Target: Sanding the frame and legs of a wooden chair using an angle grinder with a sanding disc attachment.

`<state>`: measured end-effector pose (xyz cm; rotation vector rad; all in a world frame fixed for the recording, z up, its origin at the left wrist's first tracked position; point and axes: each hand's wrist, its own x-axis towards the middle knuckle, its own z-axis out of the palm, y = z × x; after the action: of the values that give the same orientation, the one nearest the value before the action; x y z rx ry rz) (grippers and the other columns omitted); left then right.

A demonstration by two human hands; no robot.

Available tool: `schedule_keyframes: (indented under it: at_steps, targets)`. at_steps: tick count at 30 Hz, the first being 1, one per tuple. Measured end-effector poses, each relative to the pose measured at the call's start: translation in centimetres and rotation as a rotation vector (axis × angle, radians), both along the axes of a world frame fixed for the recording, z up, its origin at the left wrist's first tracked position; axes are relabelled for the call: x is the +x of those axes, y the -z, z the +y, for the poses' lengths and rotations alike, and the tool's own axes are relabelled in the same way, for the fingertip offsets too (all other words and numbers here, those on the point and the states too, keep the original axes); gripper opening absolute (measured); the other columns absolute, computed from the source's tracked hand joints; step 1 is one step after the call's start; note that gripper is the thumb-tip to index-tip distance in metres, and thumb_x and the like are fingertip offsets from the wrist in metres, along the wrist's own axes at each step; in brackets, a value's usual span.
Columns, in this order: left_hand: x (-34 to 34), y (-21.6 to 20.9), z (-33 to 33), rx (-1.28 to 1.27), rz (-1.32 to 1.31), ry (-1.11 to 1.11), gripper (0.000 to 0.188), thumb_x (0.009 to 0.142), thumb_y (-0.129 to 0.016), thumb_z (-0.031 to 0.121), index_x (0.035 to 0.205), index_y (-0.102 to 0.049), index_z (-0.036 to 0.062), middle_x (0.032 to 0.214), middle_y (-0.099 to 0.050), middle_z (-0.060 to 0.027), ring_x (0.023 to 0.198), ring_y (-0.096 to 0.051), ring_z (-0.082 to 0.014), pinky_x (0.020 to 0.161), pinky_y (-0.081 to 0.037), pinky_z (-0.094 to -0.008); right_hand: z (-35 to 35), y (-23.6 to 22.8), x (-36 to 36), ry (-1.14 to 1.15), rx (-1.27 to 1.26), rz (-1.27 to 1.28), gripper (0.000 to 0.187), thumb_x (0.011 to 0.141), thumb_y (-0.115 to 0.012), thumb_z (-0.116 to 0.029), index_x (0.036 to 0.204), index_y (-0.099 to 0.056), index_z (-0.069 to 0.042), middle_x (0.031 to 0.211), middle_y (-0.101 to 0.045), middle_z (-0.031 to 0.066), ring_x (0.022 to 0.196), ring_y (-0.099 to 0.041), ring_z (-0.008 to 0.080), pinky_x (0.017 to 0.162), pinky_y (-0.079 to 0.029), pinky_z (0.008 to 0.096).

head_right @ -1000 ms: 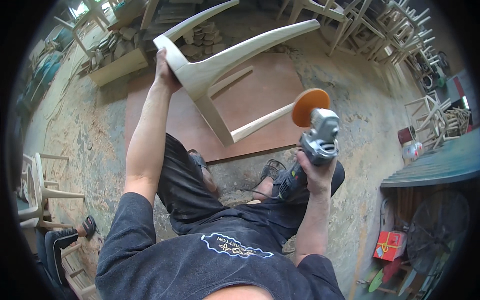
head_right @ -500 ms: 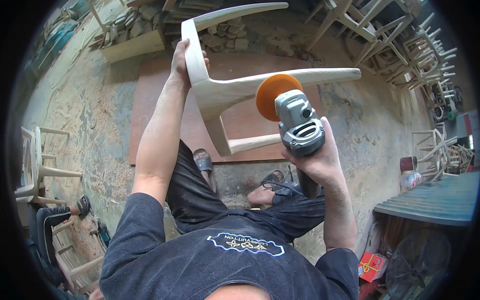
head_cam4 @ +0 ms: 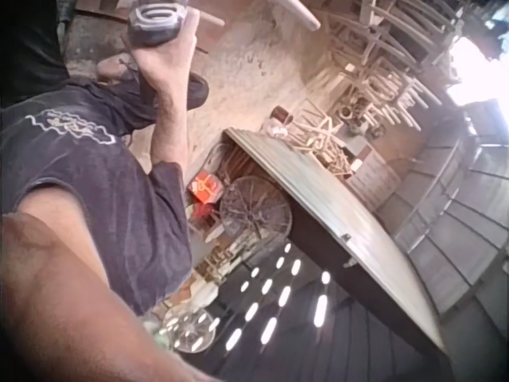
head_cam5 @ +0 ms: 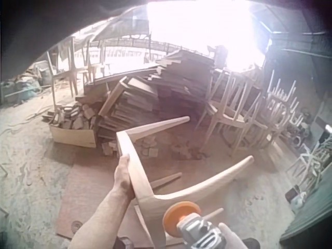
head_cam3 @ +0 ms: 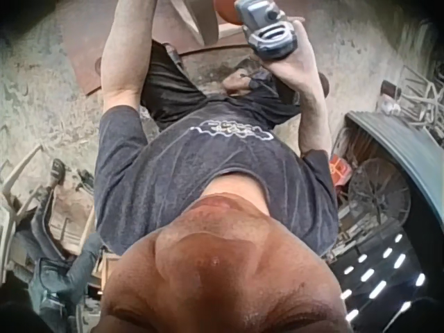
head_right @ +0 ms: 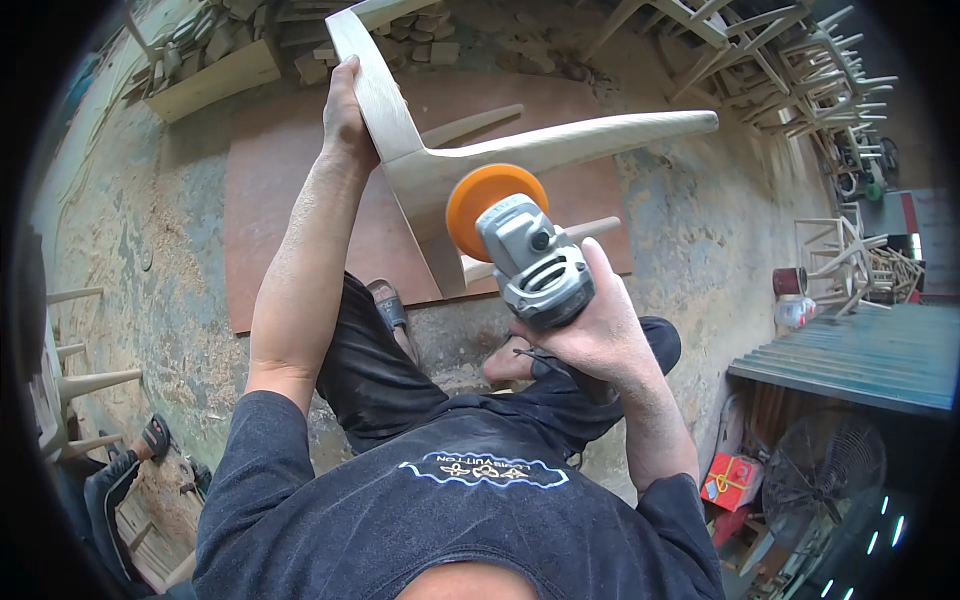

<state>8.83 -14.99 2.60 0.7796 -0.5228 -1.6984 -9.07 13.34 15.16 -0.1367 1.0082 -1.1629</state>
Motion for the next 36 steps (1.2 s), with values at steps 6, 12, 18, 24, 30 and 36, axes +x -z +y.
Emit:
schedule_keyframes:
  at_steps: [6, 12, 18, 24, 30, 36]
  targets:
    - [-0.4, -0.5, 1.1, 0.003, 0.044, 0.048, 0.057, 0.098, -0.054, 0.047, 0.132, -0.048, 0.0009, 0.106, -0.059, -0.0131, 0.096, -0.062, -0.0245, 0.081, -0.054, -0.0423, -0.6, 2.8, 1.1, -0.546, -0.277, 1.074, 0.072, 0.078, -0.088, -0.011, 0.129, -0.037, -0.004, 0.122, -0.062, 0.0109, 0.116, -0.063, 0.0189, 0.099, -0.056, 0.0339]
    - [-0.8, -0.6, 1.6, -0.001, -0.117, -0.024, 0.063, 0.098, -0.047, 0.059, 0.117, -0.053, -0.0007, 0.089, -0.061, -0.0131, 0.077, -0.065, -0.0236, 0.067, -0.056, -0.0387, -1.6, 3.0, 3.3, -0.556, -0.465, 1.195, 0.060, 0.077, -0.088, -0.021, 0.114, -0.045, -0.002, 0.098, -0.071, 0.0155, 0.095, -0.074, 0.0251, 0.079, -0.060, 0.0381]
    - [0.2, -0.7, 0.8, 0.004, -0.073, 0.044, 0.060, 0.097, -0.045, 0.060, 0.114, -0.051, 0.0028, 0.090, -0.059, -0.0108, 0.073, -0.062, -0.0230, 0.064, -0.055, -0.0390, -1.6, 2.7, 2.2, -0.505, -0.405, 1.249, 0.059, 0.077, -0.087, -0.021, 0.113, -0.045, -0.002, 0.101, -0.070, 0.0167, 0.096, -0.074, 0.0261, 0.084, -0.060, 0.0397]
    - [0.2, -0.9, 0.9, -0.002, -0.059, 0.043, 0.058, 0.098, -0.046, 0.059, 0.113, -0.052, 0.0026, 0.088, -0.059, -0.0113, 0.072, -0.062, -0.0240, 0.063, -0.054, -0.0398, -2.3, 2.4, -3.5, -0.200, -0.362, 1.339, 0.058, 0.074, -0.089, -0.018, 0.115, -0.051, -0.004, 0.107, -0.065, 0.0086, 0.099, -0.065, 0.0166, 0.087, -0.056, 0.0315]
    - [-1.0, 0.1, 0.5, -0.021, -0.031, 0.018, 0.060, 0.097, -0.049, 0.059, 0.110, -0.055, 0.0002, 0.084, -0.061, -0.0134, 0.072, -0.063, -0.0264, 0.064, -0.055, -0.0411, -1.4, 2.1, -2.9, -0.133, -0.427, 1.320, 0.054, 0.078, -0.087, -0.014, 0.116, -0.051, -0.004, 0.108, -0.063, 0.0083, 0.098, -0.065, 0.0157, 0.085, -0.055, 0.0302]
    - [-0.5, -0.4, 1.8, -0.008, -0.071, -0.003, 0.062, 0.097, -0.049, 0.061, 0.113, -0.055, 0.0014, 0.086, -0.060, -0.0112, 0.072, -0.063, -0.0242, 0.064, -0.055, -0.0390, -2.1, 1.5, 3.6, -0.608, -0.252, 1.115, 0.068, 0.070, -0.092, -0.011, 0.120, -0.045, -0.005, 0.115, -0.062, 0.0090, 0.110, -0.063, 0.0171, 0.096, -0.053, 0.0331]
